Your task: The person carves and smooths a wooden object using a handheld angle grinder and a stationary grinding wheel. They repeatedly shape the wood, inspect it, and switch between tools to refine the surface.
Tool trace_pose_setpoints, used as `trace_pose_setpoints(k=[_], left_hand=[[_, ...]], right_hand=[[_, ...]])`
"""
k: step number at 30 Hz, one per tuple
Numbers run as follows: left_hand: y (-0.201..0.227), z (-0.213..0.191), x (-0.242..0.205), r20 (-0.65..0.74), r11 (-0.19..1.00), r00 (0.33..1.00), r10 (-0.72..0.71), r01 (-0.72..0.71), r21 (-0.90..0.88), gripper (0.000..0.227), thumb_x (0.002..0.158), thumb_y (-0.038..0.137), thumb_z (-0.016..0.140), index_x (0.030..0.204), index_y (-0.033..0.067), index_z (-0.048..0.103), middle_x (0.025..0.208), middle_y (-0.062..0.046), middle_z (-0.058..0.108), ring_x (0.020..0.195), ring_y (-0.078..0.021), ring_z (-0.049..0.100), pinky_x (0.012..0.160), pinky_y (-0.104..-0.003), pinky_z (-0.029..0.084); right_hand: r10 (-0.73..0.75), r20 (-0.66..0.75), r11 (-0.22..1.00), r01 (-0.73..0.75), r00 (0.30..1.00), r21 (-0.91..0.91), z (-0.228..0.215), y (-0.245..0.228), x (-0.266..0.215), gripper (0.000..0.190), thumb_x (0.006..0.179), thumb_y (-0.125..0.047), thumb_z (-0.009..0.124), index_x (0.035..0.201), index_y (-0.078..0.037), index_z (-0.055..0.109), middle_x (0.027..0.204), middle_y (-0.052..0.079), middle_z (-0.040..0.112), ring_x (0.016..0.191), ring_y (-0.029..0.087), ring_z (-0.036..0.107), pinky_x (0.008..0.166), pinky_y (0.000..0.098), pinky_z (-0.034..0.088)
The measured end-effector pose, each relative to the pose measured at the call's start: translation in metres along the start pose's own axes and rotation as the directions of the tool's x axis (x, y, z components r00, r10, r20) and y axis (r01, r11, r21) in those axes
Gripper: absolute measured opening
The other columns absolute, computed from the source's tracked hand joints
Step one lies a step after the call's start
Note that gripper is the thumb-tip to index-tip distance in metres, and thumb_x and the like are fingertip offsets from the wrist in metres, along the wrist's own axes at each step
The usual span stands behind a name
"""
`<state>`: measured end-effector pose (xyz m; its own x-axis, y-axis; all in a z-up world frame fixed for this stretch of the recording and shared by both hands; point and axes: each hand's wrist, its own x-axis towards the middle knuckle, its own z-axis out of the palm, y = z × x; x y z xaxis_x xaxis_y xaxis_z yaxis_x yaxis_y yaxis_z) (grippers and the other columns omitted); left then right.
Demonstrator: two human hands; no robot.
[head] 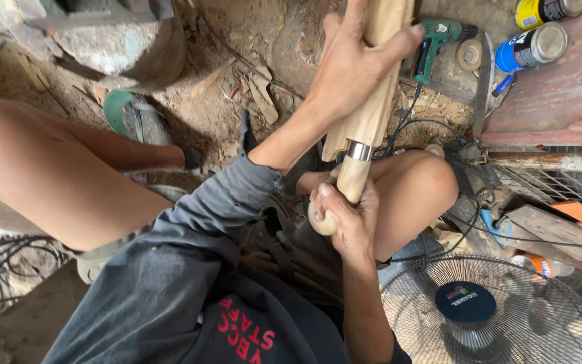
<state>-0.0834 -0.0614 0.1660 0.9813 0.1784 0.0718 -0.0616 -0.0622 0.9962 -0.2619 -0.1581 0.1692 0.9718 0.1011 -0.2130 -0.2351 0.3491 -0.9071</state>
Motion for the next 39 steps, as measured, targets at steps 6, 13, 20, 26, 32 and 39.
trace_pose_setpoints(k=[6,13,20,26,32,39], left_hand=[[0.04,-0.014,-0.02,-0.143,0.967,0.957,0.253,-0.25,0.04,0.069,0.091,0.05,0.077,0.139,0.0089,0.049,0.129,-0.024,0.055,0.115,-0.0386,0.065,0.091,-0.045,0.06],[0.046,-0.014,-0.032,-0.163,0.941,0.927,0.337,-0.335,0.036,0.052,0.101,0.036,0.077,0.138,0.0112,0.049,0.13,-0.02,0.055,0.117,-0.0367,0.063,0.097,-0.043,0.057],[0.046,-0.014,-0.025,-0.205,0.952,0.93,0.307,-0.302,0.055,0.061,0.096,0.043,0.077,0.138,0.0073,0.05,0.133,-0.021,0.053,0.114,-0.0357,0.062,0.095,-0.042,0.058],[-0.005,-0.008,0.004,0.099,0.866,0.993,-0.063,0.104,-0.49,0.058,0.088,0.039,0.077,0.13,0.0054,0.056,0.107,-0.017,0.074,0.092,-0.0251,0.072,0.078,-0.038,0.062],[-0.087,0.001,0.035,0.147,0.741,0.876,-0.46,0.47,-0.48,0.063,0.086,0.022,0.083,0.123,-0.0202,0.056,0.096,-0.023,0.058,0.079,-0.0286,0.057,0.067,-0.042,0.051],[-0.14,0.059,0.04,0.09,0.756,0.873,-0.479,0.463,-0.464,0.113,0.061,0.016,0.087,0.156,-0.001,0.028,0.124,-0.012,0.055,0.092,-0.0206,0.065,0.075,-0.033,0.06]], right_hand=[[0.046,0.269,0.945,-0.13,0.962,0.301,-0.024,0.006,-0.002,0.027,0.094,-0.002,0.065,0.118,-0.003,0.054,0.077,0.005,0.055,0.058,0.017,0.054,0.082,0.0396,0.047],[0.005,0.412,0.873,-0.205,0.911,0.442,-0.037,0.018,-0.001,0.032,0.092,-0.007,0.067,0.122,-0.005,0.055,0.073,0.004,0.051,0.054,0.016,0.051,0.083,0.0384,0.047],[0.033,0.269,0.944,-0.119,0.962,0.309,-0.014,0.005,-0.003,0.03,0.093,-0.003,0.068,0.119,-0.003,0.053,0.076,0.004,0.055,0.055,0.016,0.054,0.077,0.039,0.05],[0.068,-0.096,0.899,-0.103,0.993,-0.427,0.022,-0.022,0.007,0.031,0.088,-0.003,0.072,0.112,-0.004,0.052,0.078,0.004,0.061,0.054,0.012,0.056,0.048,0.0284,0.048],[0.275,-0.078,0.95,-0.283,0.958,-0.129,0.025,-0.012,0.038,0.02,0.087,-0.001,0.067,0.103,-0.002,0.055,0.072,0.002,0.052,0.051,0.011,0.049,0.042,0.0275,0.042],[0.245,-0.153,0.955,-0.265,0.958,-0.131,-0.011,0.013,0.047,0.017,0.087,0.001,0.067,0.099,0.0,0.055,0.073,0.003,0.054,0.057,0.012,0.051,0.046,0.0286,0.043]])
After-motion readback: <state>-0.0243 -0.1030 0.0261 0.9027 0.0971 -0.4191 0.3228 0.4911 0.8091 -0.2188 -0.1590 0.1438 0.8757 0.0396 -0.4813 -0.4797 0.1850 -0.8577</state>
